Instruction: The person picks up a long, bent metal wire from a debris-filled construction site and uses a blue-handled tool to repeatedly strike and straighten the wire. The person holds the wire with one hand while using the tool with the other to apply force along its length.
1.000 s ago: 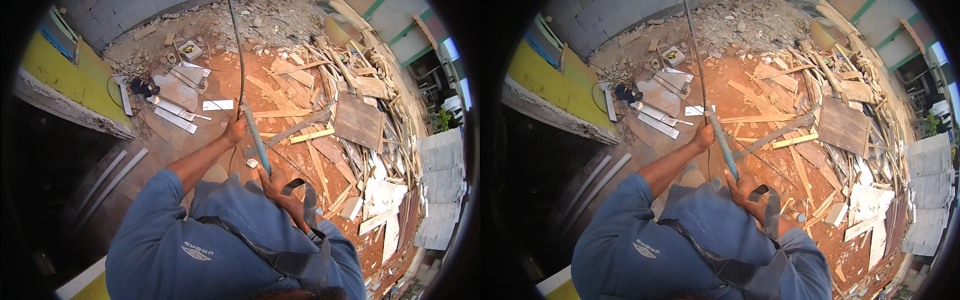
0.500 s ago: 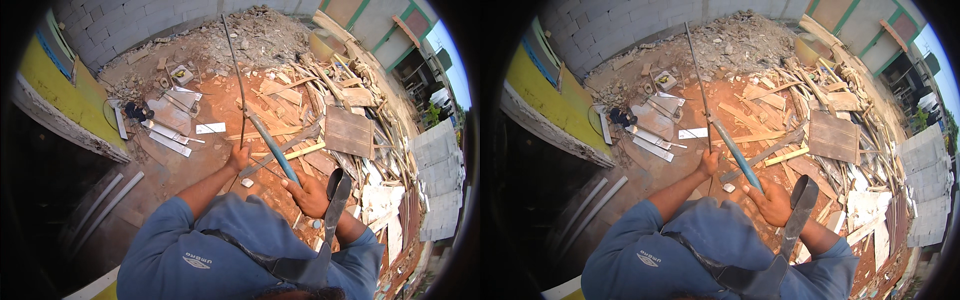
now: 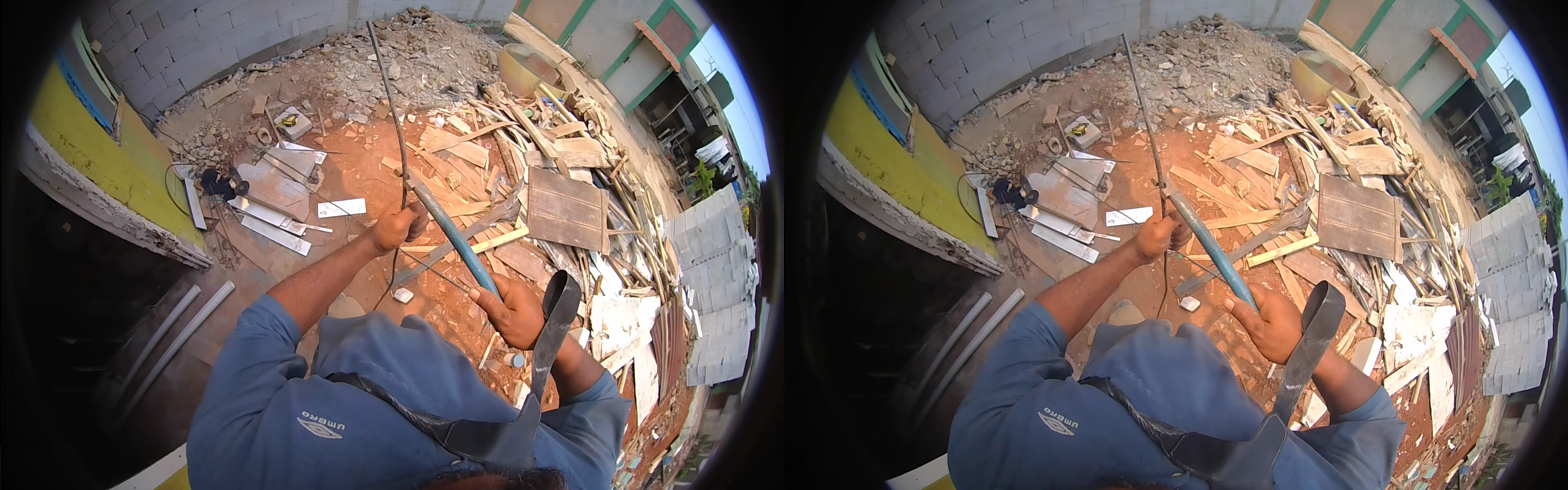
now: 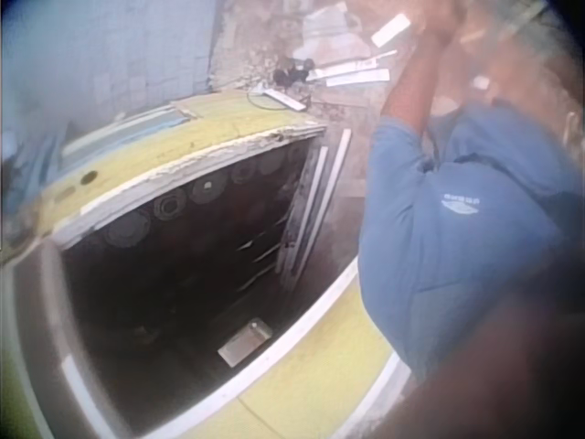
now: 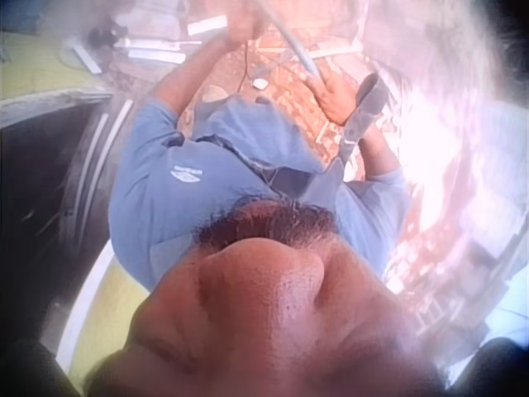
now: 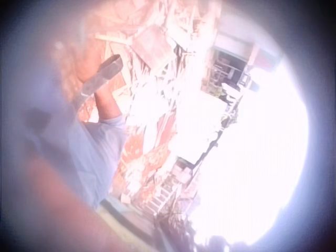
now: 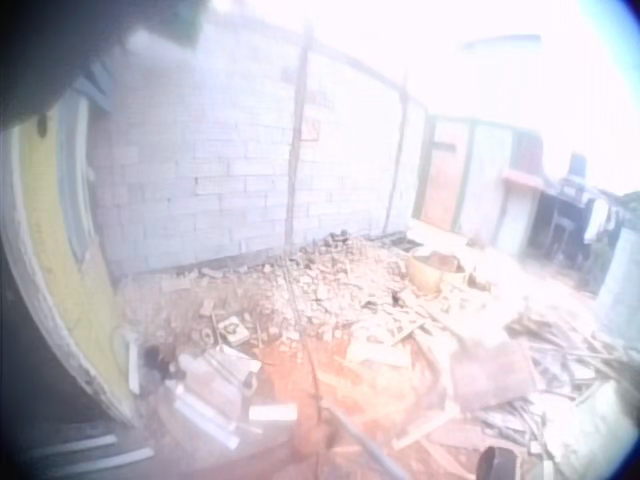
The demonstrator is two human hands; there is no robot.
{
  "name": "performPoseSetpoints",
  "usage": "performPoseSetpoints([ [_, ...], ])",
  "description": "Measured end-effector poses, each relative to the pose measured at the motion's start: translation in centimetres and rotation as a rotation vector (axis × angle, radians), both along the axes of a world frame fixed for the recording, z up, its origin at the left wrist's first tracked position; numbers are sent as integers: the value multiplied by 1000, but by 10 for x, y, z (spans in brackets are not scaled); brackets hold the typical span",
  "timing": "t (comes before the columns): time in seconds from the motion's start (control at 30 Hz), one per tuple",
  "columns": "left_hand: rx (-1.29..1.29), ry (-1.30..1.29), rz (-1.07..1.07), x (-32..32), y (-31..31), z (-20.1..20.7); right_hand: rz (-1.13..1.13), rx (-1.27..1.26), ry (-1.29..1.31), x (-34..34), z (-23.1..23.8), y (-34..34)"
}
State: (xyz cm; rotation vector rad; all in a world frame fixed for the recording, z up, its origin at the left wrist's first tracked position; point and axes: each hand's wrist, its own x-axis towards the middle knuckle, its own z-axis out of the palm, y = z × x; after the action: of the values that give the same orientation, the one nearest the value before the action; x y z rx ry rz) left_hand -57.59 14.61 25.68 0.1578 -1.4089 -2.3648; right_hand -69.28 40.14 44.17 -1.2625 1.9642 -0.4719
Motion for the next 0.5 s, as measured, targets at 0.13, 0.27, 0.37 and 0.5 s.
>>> performPoseSetpoints([
  [0.13, -24, 23, 211, -18, 17, -12, -33, 85, -8, 5, 31, 3],
  [0.27, -93, 28, 274, -30, 25, -14, -80, 77, -20, 9, 32, 12],
  [0.37, -41, 53, 153, -32, 26, -7, -62, -28, 35, 7, 12, 20],
  [0.5, -36, 24, -30, -20, 20, -2, -44, 119, -20, 0, 27, 20],
])
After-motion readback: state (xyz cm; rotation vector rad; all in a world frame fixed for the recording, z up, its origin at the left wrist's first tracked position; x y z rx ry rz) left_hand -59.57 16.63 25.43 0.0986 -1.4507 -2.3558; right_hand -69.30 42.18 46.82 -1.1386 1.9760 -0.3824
